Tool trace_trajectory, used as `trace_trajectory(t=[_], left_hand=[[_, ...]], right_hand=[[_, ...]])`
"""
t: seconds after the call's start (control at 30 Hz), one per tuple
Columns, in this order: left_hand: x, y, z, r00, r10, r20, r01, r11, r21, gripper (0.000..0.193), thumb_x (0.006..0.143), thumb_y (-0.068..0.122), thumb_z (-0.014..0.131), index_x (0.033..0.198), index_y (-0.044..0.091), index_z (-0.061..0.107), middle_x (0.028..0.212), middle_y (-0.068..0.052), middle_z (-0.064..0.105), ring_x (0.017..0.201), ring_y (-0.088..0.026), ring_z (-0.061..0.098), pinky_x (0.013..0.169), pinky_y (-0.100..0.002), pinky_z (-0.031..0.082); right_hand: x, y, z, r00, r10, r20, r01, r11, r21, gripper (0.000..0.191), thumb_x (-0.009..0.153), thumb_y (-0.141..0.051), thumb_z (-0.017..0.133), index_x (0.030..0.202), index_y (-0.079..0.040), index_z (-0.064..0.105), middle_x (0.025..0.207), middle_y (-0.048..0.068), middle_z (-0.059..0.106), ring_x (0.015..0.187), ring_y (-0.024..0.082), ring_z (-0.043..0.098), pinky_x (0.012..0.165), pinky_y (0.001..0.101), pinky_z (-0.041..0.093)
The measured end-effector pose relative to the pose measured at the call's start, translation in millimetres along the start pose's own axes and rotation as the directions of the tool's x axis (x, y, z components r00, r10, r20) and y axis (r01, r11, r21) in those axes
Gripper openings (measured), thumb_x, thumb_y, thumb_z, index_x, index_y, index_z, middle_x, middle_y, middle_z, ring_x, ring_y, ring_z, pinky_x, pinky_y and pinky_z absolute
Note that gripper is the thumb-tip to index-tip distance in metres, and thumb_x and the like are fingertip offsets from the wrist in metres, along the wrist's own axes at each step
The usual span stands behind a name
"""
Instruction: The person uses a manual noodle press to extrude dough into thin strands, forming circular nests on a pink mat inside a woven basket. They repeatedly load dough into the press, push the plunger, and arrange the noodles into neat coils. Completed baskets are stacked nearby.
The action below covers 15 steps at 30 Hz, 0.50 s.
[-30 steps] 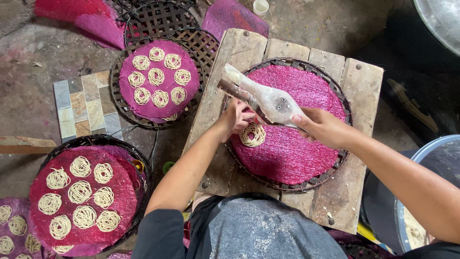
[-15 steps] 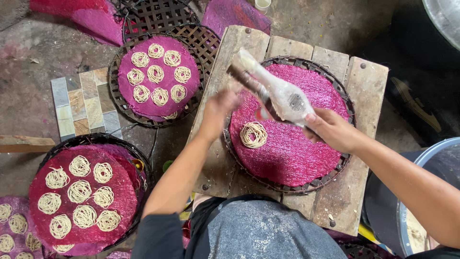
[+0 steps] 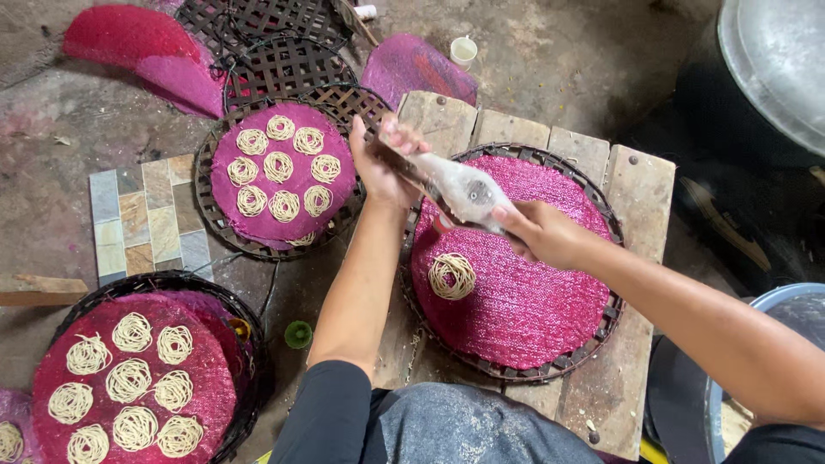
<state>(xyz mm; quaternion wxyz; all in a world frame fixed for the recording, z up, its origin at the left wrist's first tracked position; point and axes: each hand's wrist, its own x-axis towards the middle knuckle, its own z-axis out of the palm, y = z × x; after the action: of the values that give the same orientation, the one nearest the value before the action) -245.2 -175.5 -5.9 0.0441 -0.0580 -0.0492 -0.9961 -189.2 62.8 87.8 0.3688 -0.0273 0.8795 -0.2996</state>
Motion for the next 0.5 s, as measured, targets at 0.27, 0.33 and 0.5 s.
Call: trace_trajectory(t=[0.27,0.33,0.5], left_hand=[[13.6,-25.4,6.4,0.968,0.077,-0.238,-0.063,0.996,0.067,0.051,0.103,0.055,0.032,0.071,0.017,0.044,0.057,0.004,0.039,0.052,-0.014,0.039,0.059,-0.035,0.045],[18.9,-15.1,8.9,0.978,0.089,-0.186,-0.075,0.994,0.084,0.053,0.103,0.056,0.031,0.070,0.016,0.044,0.057,0.004,0.038,0.051,-0.014,0.038,0.057,-0.035,0.043],[7.3,-4.7,6.9,0.936,0.077,-0.343,-0.035,0.991,0.129,0.053,0.101,0.055,0.030,0.067,0.016,0.040,0.055,0.003,0.035,0.052,-0.016,0.036,0.056,-0.036,0.043]], right_hand=[[-3.2,-6.6,-24.4,0.992,-0.014,-0.127,-0.022,0.961,-0.276,0.071,0.101,-0.060,0.037,0.138,-0.005,0.061,0.071,0.005,0.063,0.063,0.013,0.062,0.060,0.0315,0.051],[0.3,-10.4,-18.8,0.995,-0.006,-0.102,-0.014,0.982,-0.187,0.073,0.096,-0.062,0.034,0.142,-0.010,0.056,0.071,0.005,0.059,0.061,0.016,0.058,0.057,0.0356,0.053],[1.3,-6.1,-7.4,1.000,0.000,-0.012,-0.001,0.995,-0.098,0.082,0.093,-0.069,0.033,0.146,-0.009,0.052,0.069,0.005,0.055,0.062,0.016,0.060,0.062,0.0363,0.057]])
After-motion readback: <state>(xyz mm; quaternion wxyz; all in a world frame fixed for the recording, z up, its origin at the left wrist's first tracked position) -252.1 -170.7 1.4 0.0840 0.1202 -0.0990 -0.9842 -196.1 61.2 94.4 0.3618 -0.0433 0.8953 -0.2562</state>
